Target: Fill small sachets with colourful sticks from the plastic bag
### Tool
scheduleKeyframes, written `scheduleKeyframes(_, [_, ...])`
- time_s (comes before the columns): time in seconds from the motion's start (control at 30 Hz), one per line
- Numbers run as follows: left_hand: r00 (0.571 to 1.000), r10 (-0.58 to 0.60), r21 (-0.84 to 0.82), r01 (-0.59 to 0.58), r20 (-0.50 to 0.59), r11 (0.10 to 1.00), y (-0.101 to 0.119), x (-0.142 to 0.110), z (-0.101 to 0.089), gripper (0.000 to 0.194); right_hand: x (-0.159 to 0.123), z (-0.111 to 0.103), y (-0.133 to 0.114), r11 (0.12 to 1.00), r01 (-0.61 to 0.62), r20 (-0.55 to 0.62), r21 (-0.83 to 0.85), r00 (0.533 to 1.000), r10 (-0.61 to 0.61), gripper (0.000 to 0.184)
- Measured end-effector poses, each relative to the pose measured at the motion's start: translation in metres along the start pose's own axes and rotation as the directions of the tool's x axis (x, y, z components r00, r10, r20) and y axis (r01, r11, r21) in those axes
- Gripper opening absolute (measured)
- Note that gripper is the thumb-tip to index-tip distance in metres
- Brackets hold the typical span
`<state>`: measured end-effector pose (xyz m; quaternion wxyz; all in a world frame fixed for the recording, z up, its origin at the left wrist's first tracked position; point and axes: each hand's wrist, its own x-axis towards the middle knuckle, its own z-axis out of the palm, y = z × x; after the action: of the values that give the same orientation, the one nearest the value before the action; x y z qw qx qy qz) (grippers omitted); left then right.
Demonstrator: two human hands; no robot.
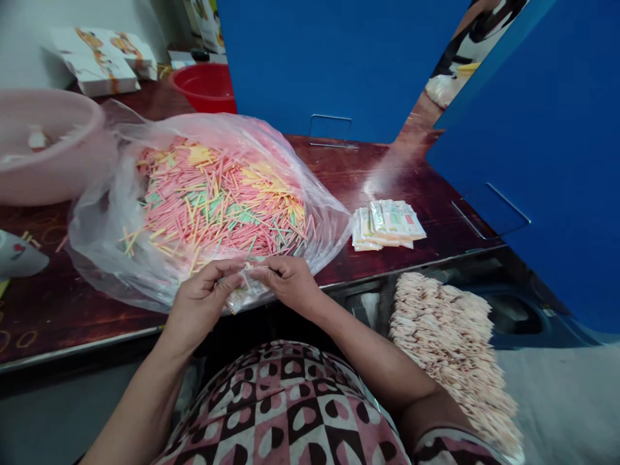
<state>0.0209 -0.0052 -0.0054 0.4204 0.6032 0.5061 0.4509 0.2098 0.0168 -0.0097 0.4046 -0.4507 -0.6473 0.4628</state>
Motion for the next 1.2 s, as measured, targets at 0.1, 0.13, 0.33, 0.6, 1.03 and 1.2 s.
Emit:
scheduleKeyframes(0.1, [0.998, 0.055, 0.048, -0.057, 0.04, 0.997, 0.001, 0.003, 0.0, 0.024, 0.001, 0.002, 0.001, 0.987, 0.077, -0.031, -0.142, 0.996, -0.083, 0.066])
scheduleKeyframes(0.13, [0.994, 0.097, 0.071, -0.101, 0.055, 0.992, 0.002, 0.004, -0.001, 0.021, 0.003, 0.002, 0.001, 0.981, 0.104, -0.012, -0.165, 0.994, -0.107, 0.069])
scheduleKeyframes(0.33, [0.957, 0.289, 0.253, -0.276, -0.015, 0.927, 0.002, 0.008, -0.008, 0.014, 0.052, -0.042, 0.018, 0.952, 0.179, 0.033, -0.248, 0.984, -0.176, 0.036])
scheduleKeyframes(0.6, [0.953, 0.3, 0.285, -0.279, -0.031, 0.917, -0.015, 0.008, -0.005, 0.015, 0.109, -0.11, 0.036, 0.37, 0.3, 0.316, -0.879, 0.948, -0.018, 0.033])
scheduleKeyframes(1.03, [0.969, 0.24, 0.267, -0.215, -0.064, 0.939, -0.028, 0.009, -0.003, 0.015, 0.139, -0.123, 0.049, -0.037, 0.686, 0.686, -0.727, 0.723, -0.085, 0.032])
scheduleKeyframes(1.2, [0.968, 0.24, 0.266, -0.212, -0.078, 0.94, -0.031, 0.01, -0.002, 0.013, 0.141, -0.12, 0.058, -0.026, 0.709, 0.704, -0.704, 0.693, -0.155, 0.029])
